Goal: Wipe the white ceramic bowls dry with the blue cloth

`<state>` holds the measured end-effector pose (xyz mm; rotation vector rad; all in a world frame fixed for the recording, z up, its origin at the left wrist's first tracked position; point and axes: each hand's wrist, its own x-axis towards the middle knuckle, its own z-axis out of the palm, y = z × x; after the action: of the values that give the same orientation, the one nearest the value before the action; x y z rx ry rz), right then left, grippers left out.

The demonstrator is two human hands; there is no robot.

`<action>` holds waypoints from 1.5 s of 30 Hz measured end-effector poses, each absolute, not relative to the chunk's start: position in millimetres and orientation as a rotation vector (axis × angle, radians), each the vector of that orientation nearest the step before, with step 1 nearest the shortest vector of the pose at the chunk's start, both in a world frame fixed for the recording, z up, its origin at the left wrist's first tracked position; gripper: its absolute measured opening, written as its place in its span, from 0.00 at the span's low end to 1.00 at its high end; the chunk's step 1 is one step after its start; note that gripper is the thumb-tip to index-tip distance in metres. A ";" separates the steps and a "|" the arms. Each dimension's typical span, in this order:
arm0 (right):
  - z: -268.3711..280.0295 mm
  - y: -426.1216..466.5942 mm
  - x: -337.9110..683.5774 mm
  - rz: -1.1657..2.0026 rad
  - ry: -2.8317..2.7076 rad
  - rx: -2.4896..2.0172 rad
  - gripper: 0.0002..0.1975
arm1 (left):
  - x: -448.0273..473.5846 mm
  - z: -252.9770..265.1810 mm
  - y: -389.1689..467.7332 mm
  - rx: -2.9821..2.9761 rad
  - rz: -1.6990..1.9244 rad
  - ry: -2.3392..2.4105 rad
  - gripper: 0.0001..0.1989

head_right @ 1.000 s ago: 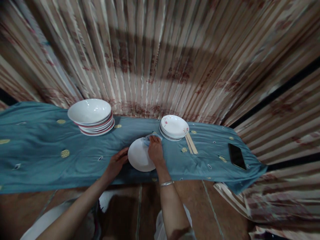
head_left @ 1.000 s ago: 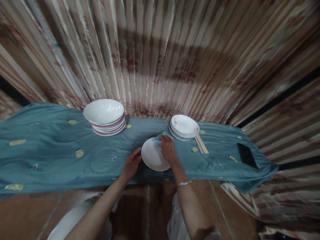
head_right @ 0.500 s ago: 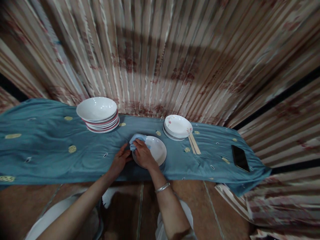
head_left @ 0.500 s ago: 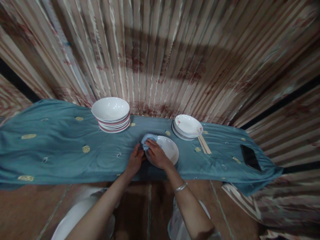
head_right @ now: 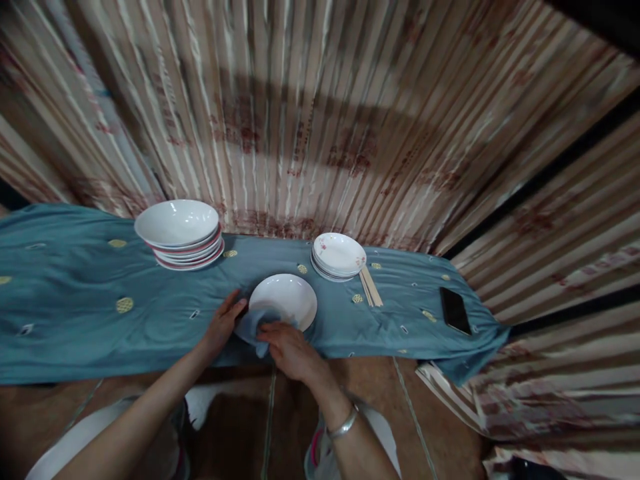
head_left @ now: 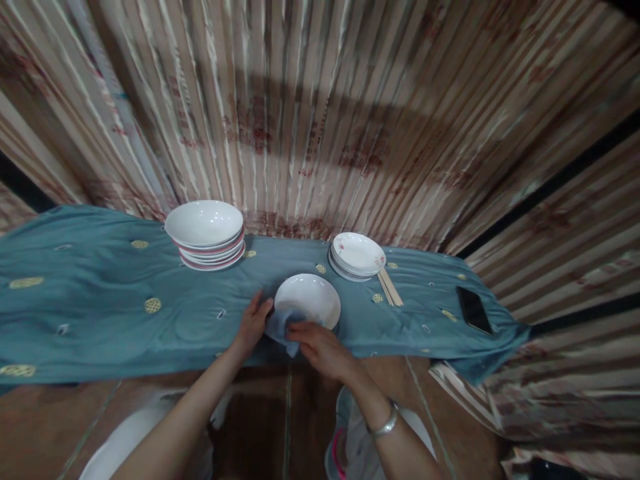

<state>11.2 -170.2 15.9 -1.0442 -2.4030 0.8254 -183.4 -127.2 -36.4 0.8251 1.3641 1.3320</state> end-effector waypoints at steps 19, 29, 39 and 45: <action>-10.9 -156.6 87.8 0.996 -1.682 -1.534 0.07 | -165.8 -11.4 -132.4 0.716 1.361 1.251 0.29; -0.9 -162.1 80.8 1.474 -0.913 -1.221 0.12 | -157.2 6.7 -144.3 0.727 1.443 1.262 0.26; 36.6 -138.3 113.0 1.377 -0.619 -0.834 0.10 | -96.7 66.8 -95.3 0.680 1.475 1.158 0.14; 39.8 -119.1 126.6 1.354 -0.494 -0.776 0.06 | -61.1 80.1 -60.2 0.637 1.381 1.147 0.09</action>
<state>126.6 -119.1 39.8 -0.7764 -0.4939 1.3542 -61.1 -60.2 80.1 0.6365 1.1466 1.3814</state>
